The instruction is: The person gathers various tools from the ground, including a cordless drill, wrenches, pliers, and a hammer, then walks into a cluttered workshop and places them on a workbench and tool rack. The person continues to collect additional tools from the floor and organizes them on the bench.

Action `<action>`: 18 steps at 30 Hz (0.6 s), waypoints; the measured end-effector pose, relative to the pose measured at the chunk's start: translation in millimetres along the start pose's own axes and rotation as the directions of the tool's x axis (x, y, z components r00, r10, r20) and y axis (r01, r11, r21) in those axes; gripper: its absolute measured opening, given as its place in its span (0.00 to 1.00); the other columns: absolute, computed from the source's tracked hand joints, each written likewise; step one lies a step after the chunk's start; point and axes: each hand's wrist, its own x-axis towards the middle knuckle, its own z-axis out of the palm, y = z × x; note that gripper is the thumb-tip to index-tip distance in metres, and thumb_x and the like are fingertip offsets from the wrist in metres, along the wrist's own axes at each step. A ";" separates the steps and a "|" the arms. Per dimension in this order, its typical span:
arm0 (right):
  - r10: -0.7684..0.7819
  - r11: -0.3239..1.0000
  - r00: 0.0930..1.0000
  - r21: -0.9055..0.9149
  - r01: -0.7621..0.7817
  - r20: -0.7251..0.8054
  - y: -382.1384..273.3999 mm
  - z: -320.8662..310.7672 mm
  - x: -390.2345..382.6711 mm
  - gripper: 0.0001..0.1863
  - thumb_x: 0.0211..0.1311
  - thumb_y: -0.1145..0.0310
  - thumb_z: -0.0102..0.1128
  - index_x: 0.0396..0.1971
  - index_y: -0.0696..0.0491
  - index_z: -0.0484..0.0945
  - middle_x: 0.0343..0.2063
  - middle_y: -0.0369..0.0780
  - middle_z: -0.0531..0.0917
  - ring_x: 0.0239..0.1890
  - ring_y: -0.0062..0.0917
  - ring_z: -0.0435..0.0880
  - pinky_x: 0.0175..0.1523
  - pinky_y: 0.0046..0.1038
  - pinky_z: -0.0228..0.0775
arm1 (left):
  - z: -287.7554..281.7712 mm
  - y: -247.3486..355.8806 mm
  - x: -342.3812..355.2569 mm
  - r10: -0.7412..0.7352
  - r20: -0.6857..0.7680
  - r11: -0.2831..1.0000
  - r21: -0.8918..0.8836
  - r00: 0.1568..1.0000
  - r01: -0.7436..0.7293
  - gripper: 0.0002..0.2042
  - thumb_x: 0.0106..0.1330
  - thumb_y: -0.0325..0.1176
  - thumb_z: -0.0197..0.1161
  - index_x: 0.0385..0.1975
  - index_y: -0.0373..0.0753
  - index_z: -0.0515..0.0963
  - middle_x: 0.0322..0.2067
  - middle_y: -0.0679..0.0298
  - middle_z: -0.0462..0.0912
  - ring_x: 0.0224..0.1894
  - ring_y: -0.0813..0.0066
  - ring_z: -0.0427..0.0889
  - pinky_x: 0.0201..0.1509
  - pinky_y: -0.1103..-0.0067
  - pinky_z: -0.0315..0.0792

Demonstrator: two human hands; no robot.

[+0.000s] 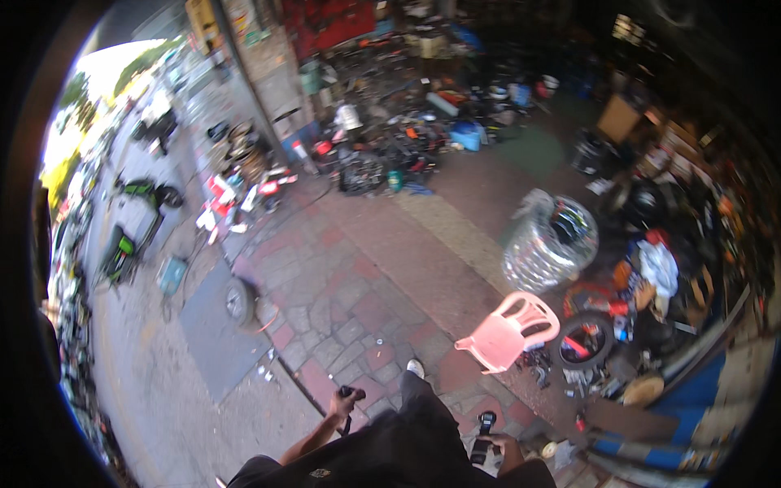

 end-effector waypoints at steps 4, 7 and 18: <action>-0.239 0.916 0.949 -0.372 0.150 -0.207 -209.7 12.8 -29.3 0.20 0.39 0.53 0.77 0.26 0.50 0.79 0.15 0.31 0.74 0.13 0.17 0.68 0.17 0.22 0.58 | -75.4 98.5 -23.5 0.040 -0.280 0.958 -0.262 0.959 -0.117 0.10 0.58 0.37 0.66 0.26 0.36 0.80 0.19 0.73 0.77 0.17 0.87 0.66 0.20 0.83 0.61; -0.247 0.900 0.967 -0.385 0.203 -0.066 -376.3 32.9 -55.0 0.20 0.40 0.53 0.77 0.26 0.52 0.80 0.16 0.33 0.77 0.15 0.19 0.71 0.18 0.24 0.61 | -119.2 118.7 -14.9 -0.063 -0.425 0.843 -0.507 0.903 -0.180 0.09 0.62 0.37 0.64 0.28 0.39 0.76 0.22 0.70 0.80 0.14 0.88 0.65 0.15 0.87 0.55; -0.482 0.751 0.851 -0.599 0.277 -0.210 -718.2 94.4 -50.1 0.31 0.35 0.50 0.77 0.40 0.51 0.81 0.21 0.34 0.79 0.19 0.19 0.71 0.24 0.27 0.62 | -191.0 137.6 338.9 -0.395 -0.368 0.886 -0.394 0.842 0.244 0.14 0.60 0.43 0.64 0.21 0.38 0.77 0.16 0.67 0.76 0.11 0.80 0.66 0.14 0.80 0.59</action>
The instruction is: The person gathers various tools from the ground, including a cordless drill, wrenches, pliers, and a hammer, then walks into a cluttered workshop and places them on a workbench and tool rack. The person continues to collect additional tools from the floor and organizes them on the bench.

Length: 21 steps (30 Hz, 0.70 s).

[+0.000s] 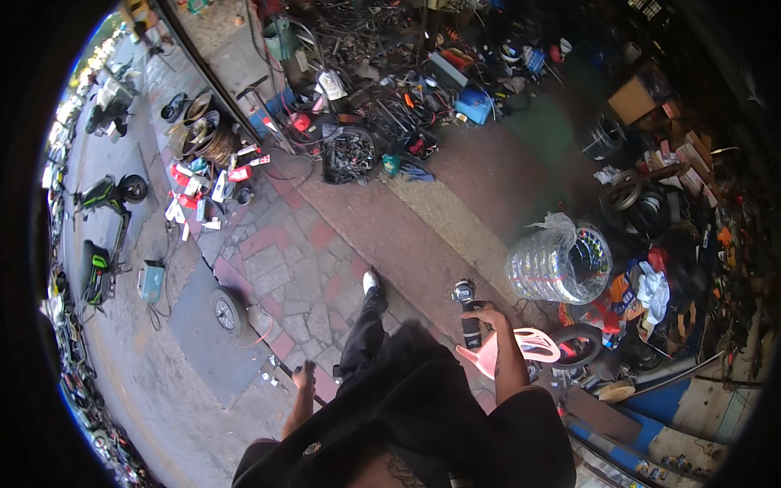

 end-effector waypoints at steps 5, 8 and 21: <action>0.130 0.940 0.976 0.292 -0.179 0.177 -28.1 -22.3 12.6 0.31 0.36 0.59 0.79 0.41 0.56 0.78 0.24 0.35 0.78 0.19 0.19 0.73 0.23 0.23 0.64 | 87.5 163.1 111.0 0.166 0.236 0.775 0.569 0.958 -0.274 0.22 0.55 0.53 0.64 0.19 0.35 0.80 0.19 0.62 0.81 0.21 0.75 0.76 0.28 0.73 0.69; 0.276 0.928 0.944 0.204 -0.311 0.183 -38.7 -28.5 23.1 0.30 0.34 0.52 0.79 0.39 0.51 0.78 0.16 0.33 0.71 0.13 0.17 0.65 0.17 0.23 0.59 | 150.5 279.5 141.1 0.273 0.375 0.764 0.474 0.886 -0.437 0.19 0.54 0.48 0.68 0.27 0.34 0.79 0.22 0.62 0.83 0.22 0.76 0.76 0.27 0.74 0.70; 0.388 0.748 0.825 0.381 -0.543 0.412 -159.7 -118.9 166.9 0.22 0.41 0.45 0.73 0.28 0.46 0.78 0.20 0.30 0.73 0.16 0.16 0.64 0.23 0.20 0.57 | 333.1 595.9 95.6 0.099 0.395 0.978 0.130 0.913 -0.162 0.16 0.63 0.48 0.58 0.33 0.40 0.78 0.23 0.69 0.77 0.16 0.85 0.67 0.16 0.86 0.62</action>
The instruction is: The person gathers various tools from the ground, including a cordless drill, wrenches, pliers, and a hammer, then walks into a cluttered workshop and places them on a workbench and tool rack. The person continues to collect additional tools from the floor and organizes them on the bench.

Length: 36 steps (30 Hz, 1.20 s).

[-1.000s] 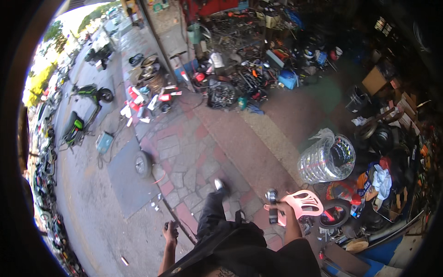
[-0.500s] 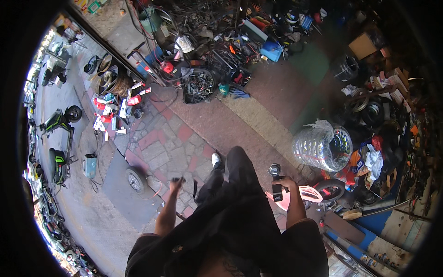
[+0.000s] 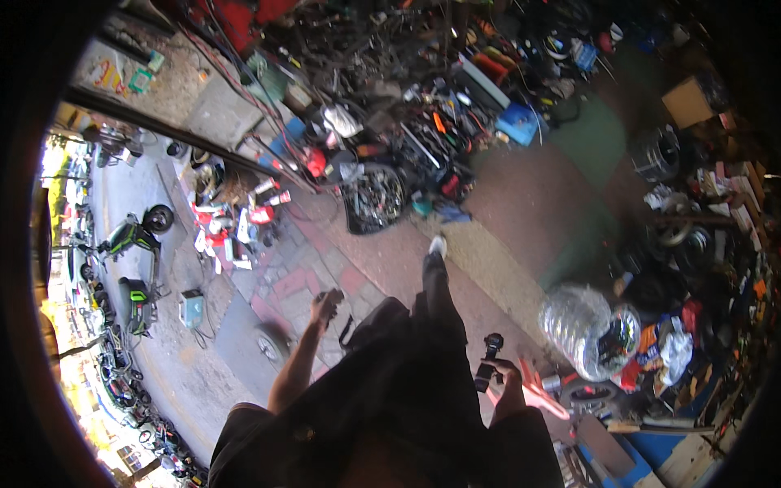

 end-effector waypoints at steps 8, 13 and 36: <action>-0.451 0.884 0.884 -0.195 0.425 -0.119 -215.9 -44.0 -19.3 0.28 0.36 0.54 0.78 0.38 0.55 0.81 0.23 0.34 0.81 0.20 0.18 0.72 0.24 0.24 0.62 | 43.0 103.2 63.5 -0.023 0.070 0.992 -0.124 0.997 0.031 0.16 0.67 0.46 0.54 0.37 0.38 0.78 0.29 0.67 0.80 0.19 0.84 0.68 0.19 0.85 0.64; -0.568 0.818 0.804 -0.232 0.527 -0.175 -297.7 -47.5 -54.3 0.30 0.38 0.56 0.77 0.41 0.59 0.80 0.22 0.36 0.81 0.18 0.18 0.72 0.24 0.25 0.63 | 65.5 146.1 118.6 -0.064 0.093 0.998 -0.019 0.994 0.067 0.16 0.66 0.47 0.56 0.35 0.39 0.77 0.26 0.69 0.78 0.18 0.86 0.66 0.17 0.88 0.60; -0.486 0.746 0.853 0.416 0.519 -0.193 -566.0 31.3 267.0 0.19 0.44 0.73 0.73 0.39 0.58 0.80 0.32 0.36 0.83 0.33 0.17 0.80 0.39 0.21 0.73 | 395.9 105.2 611.0 -0.188 0.321 0.937 0.343 0.928 0.071 0.14 0.63 0.45 0.60 0.30 0.38 0.78 0.21 0.69 0.76 0.19 0.83 0.70 0.18 0.81 0.62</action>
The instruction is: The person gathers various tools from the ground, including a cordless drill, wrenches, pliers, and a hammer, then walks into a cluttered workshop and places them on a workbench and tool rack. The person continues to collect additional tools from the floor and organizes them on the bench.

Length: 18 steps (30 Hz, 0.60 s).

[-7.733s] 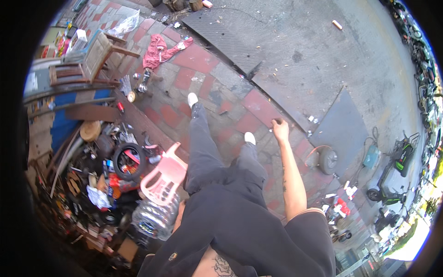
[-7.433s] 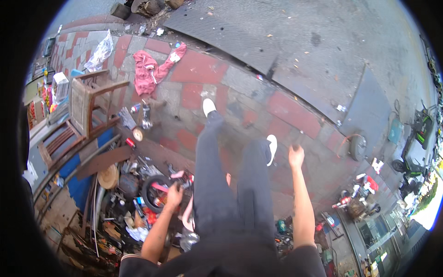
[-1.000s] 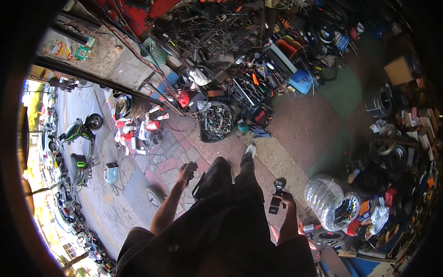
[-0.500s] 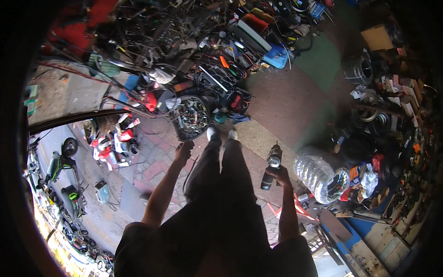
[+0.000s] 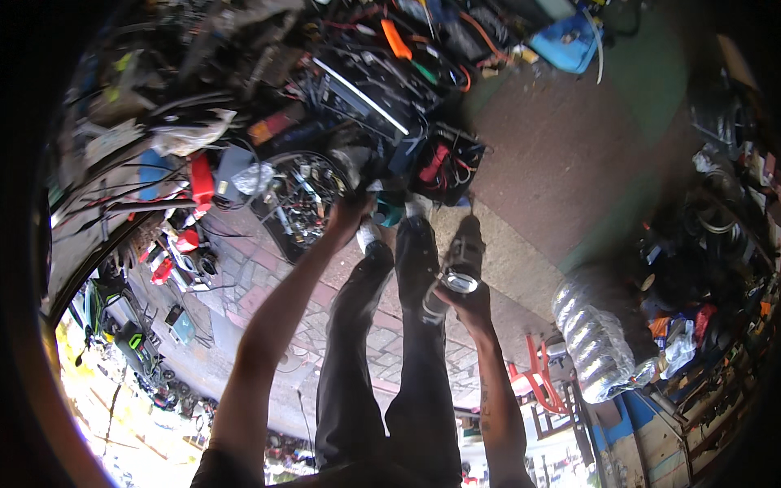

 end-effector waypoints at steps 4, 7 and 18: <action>-0.059 0.993 0.994 -0.096 0.068 0.094 20.0 6.7 82.8 0.21 0.46 0.82 0.69 0.43 0.60 0.77 0.39 0.41 0.83 0.44 0.25 0.82 0.52 0.27 0.73 | 44.0 21.2 126.3 0.068 -0.017 0.992 0.103 0.998 -0.066 0.12 0.61 0.42 0.62 0.32 0.38 0.77 0.23 0.69 0.78 0.21 0.84 0.75 0.23 0.84 0.68; -0.098 0.995 0.985 -0.022 0.102 0.142 14.3 10.6 112.5 0.23 0.45 0.80 0.71 0.45 0.61 0.76 0.40 0.42 0.83 0.44 0.25 0.82 0.52 0.27 0.74 | 71.3 46.2 192.9 0.185 -0.028 0.958 0.228 0.982 -0.174 0.18 0.56 0.47 0.64 0.32 0.35 0.78 0.24 0.60 0.82 0.23 0.74 0.81 0.28 0.77 0.74; -0.177 0.968 0.968 -0.146 0.204 0.176 -47.1 41.2 144.5 0.25 0.43 0.72 0.74 0.45 0.56 0.77 0.38 0.38 0.84 0.40 0.20 0.82 0.48 0.23 0.73 | 56.7 91.4 190.4 0.716 -0.379 0.694 0.479 0.586 -0.538 0.15 0.56 0.34 0.59 0.39 0.31 0.73 0.36 0.48 0.80 0.39 0.51 0.80 0.44 0.64 0.74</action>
